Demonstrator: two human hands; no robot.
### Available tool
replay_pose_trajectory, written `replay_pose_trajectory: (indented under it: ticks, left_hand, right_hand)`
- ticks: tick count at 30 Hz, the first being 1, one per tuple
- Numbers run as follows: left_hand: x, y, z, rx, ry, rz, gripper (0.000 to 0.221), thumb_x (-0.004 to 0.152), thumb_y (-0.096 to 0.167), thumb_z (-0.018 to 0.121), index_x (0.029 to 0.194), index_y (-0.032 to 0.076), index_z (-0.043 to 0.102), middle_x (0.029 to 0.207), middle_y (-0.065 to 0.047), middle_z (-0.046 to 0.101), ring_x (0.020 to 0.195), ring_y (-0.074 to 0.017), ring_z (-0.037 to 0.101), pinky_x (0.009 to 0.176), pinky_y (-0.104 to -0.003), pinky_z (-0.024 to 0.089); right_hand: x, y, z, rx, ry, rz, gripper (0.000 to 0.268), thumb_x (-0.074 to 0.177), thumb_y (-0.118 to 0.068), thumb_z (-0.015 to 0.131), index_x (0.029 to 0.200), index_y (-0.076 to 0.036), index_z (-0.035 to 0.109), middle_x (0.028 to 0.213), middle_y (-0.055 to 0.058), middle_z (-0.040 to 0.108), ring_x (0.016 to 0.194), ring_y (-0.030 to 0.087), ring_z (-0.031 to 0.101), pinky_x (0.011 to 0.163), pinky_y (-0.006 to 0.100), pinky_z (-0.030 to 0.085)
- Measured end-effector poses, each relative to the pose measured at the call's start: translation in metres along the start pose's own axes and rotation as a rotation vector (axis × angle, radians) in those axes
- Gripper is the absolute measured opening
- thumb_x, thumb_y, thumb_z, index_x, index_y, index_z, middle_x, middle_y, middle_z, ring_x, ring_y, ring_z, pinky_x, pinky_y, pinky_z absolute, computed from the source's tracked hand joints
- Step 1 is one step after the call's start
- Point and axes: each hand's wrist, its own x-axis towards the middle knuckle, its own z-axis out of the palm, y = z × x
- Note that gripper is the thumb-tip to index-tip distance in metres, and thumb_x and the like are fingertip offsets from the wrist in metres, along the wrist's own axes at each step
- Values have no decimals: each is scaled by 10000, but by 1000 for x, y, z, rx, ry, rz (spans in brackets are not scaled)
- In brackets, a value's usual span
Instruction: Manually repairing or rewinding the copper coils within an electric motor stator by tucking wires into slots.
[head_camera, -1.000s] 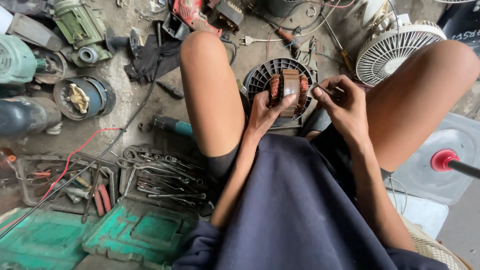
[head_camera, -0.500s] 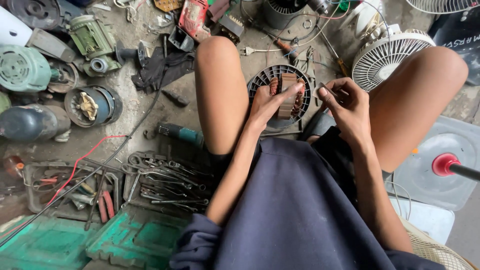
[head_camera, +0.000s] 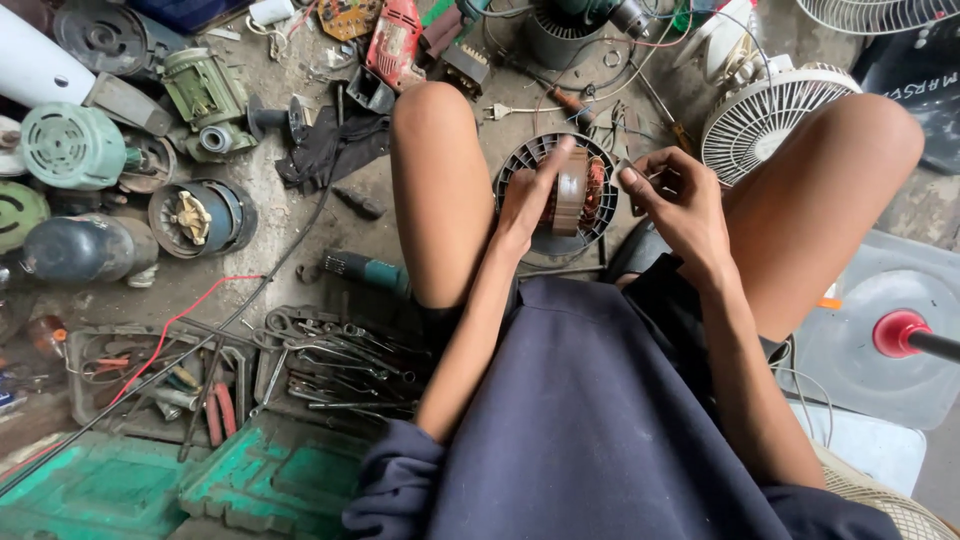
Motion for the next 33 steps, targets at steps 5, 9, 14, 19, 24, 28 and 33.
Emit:
replay_pose_trajectory:
  ticks: [5,9,14,19,24,28,33]
  left_hand:
    - [-24,13,-1,0,-58,74,629,879,772,497,688,196,329,679,77,210,598,-98,263,644,-314,242]
    - [-8,-23,-5,18,-106,144,599,870,713,625,638,210,397,578,46,305,553,-84,340,628,-289,300]
    - [-13,-33,-11,101,-189,270,488,794,295,902,1117,18,664,990,-163,722,1017,-331,692,925,-505,534]
    - [3,-51,-9,145,-132,266,203,791,185,816,921,124,673,741,-28,643,746,-183,647,740,-388,518]
    - [-8,-46,-8,231,-50,375,311,706,133,827,962,19,692,792,-49,725,683,-135,612,662,-276,514]
    - [-11,-30,-6,219,-63,357,151,703,40,736,840,39,672,684,-140,657,703,-302,675,686,-424,529]
    - [-15,-41,-7,185,-33,388,137,701,45,727,817,95,673,651,-75,641,676,-217,646,680,-372,525]
  right_hand:
    - [13,-1,11,-137,-105,-72,249,948,-189,848,1026,-7,698,790,110,634,619,193,679,614,310,554]
    - [28,8,25,-399,-81,-226,232,921,-221,863,987,-49,724,837,165,663,797,369,695,743,438,521]
    - [54,23,36,-514,19,-344,283,933,-189,870,909,3,663,833,186,607,797,432,658,724,463,517]
    - [19,13,41,-542,18,-335,318,948,-233,834,887,-22,604,820,190,558,806,456,630,699,500,491]
    - [19,-1,55,-529,124,-427,294,873,-28,844,854,81,572,829,181,585,631,291,539,599,404,484]
    - [12,11,52,-592,144,-357,373,960,-253,828,864,-51,528,819,143,464,798,448,596,691,487,476]
    - [18,4,59,-501,151,-418,325,953,-124,848,888,-21,547,822,151,479,774,459,607,679,462,479]
